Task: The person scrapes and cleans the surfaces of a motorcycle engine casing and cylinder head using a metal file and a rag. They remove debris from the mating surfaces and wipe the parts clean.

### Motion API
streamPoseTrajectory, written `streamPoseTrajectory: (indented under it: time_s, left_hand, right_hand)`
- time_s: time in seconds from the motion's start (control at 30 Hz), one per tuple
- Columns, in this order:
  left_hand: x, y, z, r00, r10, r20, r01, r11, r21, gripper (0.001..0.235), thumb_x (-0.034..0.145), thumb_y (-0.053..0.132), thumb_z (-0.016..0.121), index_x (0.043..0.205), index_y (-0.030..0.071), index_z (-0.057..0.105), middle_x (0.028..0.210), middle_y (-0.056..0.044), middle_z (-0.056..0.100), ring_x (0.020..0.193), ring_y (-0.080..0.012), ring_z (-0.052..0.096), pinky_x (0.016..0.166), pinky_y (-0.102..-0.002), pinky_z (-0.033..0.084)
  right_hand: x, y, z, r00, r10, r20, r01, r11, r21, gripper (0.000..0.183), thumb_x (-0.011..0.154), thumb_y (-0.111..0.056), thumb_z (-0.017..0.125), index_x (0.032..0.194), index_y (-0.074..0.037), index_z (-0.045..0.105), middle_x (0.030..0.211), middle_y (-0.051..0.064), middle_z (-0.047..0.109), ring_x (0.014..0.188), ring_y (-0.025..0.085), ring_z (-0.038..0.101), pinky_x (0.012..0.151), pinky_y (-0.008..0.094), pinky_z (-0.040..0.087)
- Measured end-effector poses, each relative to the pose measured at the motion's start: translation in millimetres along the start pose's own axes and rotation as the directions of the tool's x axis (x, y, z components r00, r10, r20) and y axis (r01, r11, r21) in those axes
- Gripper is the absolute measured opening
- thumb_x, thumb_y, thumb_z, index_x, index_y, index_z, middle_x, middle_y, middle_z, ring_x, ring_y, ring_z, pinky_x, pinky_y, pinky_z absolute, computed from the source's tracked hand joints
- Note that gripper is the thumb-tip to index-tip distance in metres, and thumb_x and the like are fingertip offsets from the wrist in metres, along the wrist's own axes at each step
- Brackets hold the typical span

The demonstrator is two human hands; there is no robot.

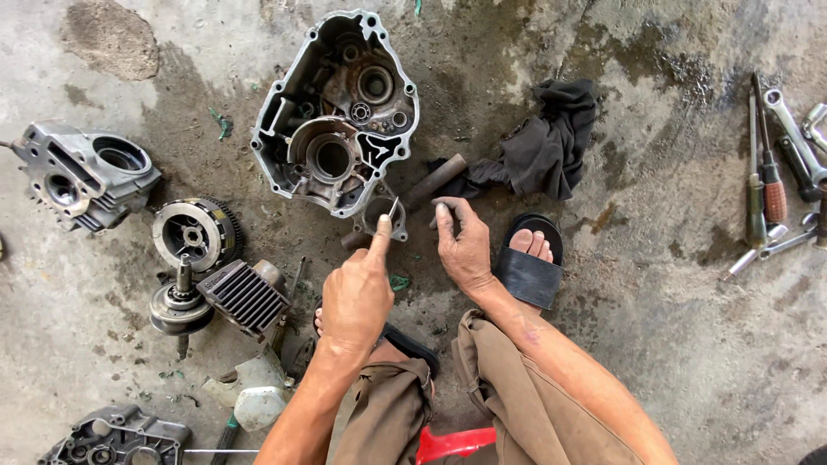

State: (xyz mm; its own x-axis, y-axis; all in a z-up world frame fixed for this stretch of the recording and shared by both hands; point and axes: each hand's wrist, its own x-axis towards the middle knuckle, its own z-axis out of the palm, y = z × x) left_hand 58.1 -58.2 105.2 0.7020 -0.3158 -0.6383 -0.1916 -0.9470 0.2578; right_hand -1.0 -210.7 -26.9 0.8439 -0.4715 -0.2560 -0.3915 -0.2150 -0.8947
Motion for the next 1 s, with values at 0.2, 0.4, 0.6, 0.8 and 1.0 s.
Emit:
streamPoseTrajectory:
  time_s: [0.2, 0.4, 0.6, 0.8, 1.0]
  left_hand:
    - [-2.8, -3.4, -9.0, 0.998, -0.023, 0.055, 0.02, 0.998, 0.064, 0.07, 0.099, 0.001, 0.052, 0.163, 0.024, 0.038, 0.103, -0.019, 0.077, 0.074, -0.0307, 0.079, 0.069, -0.043, 0.067]
    - [-3.1, -13.6, 10.0, 1.0, 0.006, 0.004, -0.007, 0.995, 0.102, 0.068, 0.101, -0.001, 0.051, 0.163, 0.023, 0.037, 0.107, -0.02, 0.076, 0.074, -0.028, 0.078, 0.067, -0.04, 0.067]
    - [1.9, -24.6, 3.9, 0.99, 0.002, -0.142, 0.029, 0.976, 0.217, 0.074, 0.096, 0.001, 0.06, 0.163, 0.022, 0.038, 0.101, -0.019, 0.076, 0.067, -0.0242, 0.076, 0.062, -0.036, 0.066]
    - [8.3, -15.2, -4.3, 0.999, -0.005, -0.051, 0.02, 0.955, 0.297, 0.073, 0.099, 0.003, 0.06, 0.165, 0.02, 0.034, 0.103, -0.018, 0.076, 0.069, -0.0206, 0.075, 0.061, -0.035, 0.066]
    - [20.0, -14.2, 24.7, 0.968, 0.1, -0.231, 0.028, 0.869, 0.494, 0.065, 0.091, 0.007, 0.066, 0.153, 0.018, 0.049, 0.083, -0.008, 0.072, 0.057, -0.0165, 0.073, 0.05, -0.033, 0.064]
  right_hand:
    - [-1.2, 4.8, -0.5, 0.999, -0.038, 0.007, 0.038, 0.998, -0.053, 0.015, 0.106, -0.022, 0.058, 0.109, -0.015, 0.072, 0.073, 0.006, 0.073, 0.079, 0.029, 0.07, 0.08, 0.042, 0.057]
    - [0.3, 5.2, 1.0, 1.0, -0.016, 0.008, 0.017, 0.997, -0.074, 0.016, 0.106, -0.024, 0.058, 0.109, -0.017, 0.072, 0.074, 0.004, 0.073, 0.082, 0.028, 0.069, 0.084, 0.042, 0.057]
    - [1.3, 3.6, 1.0, 0.998, -0.061, 0.02, 0.063, 0.987, -0.15, 0.017, 0.106, -0.028, 0.059, 0.111, -0.019, 0.072, 0.077, 0.006, 0.073, 0.086, 0.031, 0.069, 0.087, 0.044, 0.056]
    - [-10.3, 8.3, 17.2, 0.968, -0.092, 0.233, 0.116, 0.989, -0.09, 0.022, 0.097, -0.039, 0.071, 0.106, -0.02, 0.074, 0.087, 0.011, 0.074, 0.089, 0.036, 0.072, 0.083, 0.045, 0.057]
    - [-16.6, 27.4, 24.3, 0.939, -0.016, 0.344, 0.044, 0.996, -0.076, 0.026, 0.099, -0.043, 0.067, 0.102, -0.017, 0.07, 0.083, 0.017, 0.071, 0.089, 0.042, 0.07, 0.076, 0.049, 0.056]
